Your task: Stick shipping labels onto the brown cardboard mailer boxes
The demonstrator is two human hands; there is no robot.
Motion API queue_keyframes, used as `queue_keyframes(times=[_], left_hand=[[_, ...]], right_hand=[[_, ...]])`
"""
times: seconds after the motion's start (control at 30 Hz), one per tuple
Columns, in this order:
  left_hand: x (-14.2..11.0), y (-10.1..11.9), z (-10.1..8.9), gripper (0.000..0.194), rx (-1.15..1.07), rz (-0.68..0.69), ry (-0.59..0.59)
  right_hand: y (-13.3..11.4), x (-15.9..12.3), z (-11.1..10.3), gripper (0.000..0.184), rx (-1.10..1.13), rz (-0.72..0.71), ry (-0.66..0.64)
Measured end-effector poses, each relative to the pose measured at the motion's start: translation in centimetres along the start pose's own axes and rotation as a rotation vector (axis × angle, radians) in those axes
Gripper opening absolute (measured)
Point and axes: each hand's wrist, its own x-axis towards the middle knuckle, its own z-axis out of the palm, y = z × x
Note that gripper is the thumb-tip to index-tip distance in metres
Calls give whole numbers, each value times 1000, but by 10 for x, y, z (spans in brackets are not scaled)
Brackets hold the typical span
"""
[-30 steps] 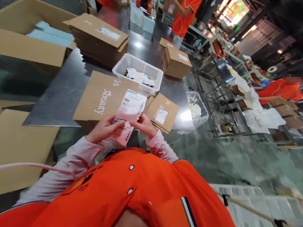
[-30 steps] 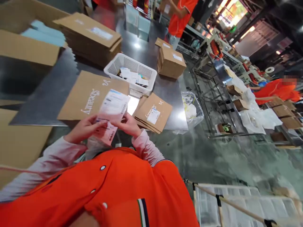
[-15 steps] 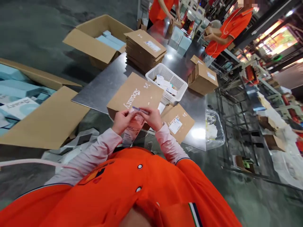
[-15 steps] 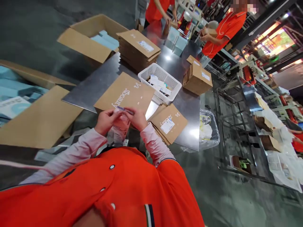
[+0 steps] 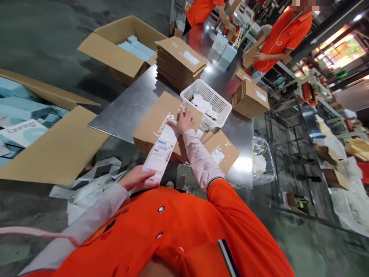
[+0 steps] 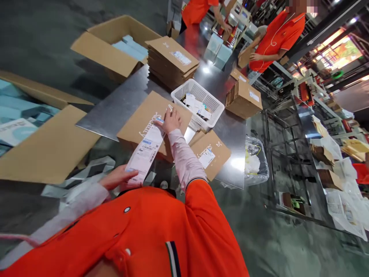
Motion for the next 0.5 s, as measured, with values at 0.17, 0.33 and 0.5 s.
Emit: queue_keyframes(times=[0.17, 0.33, 0.5], left_hand=[[-25, 28, -32, 45, 39, 37, 47], [33, 119, -23, 36, 196, 367, 514], [93, 169, -9, 22, 886, 516, 581]], right_hand=[[-4, -73, 15, 68, -89, -589, -267], [23, -146, 3, 35, 220, -636, -329], [41, -135, 6, 60, 244, 315, 75]])
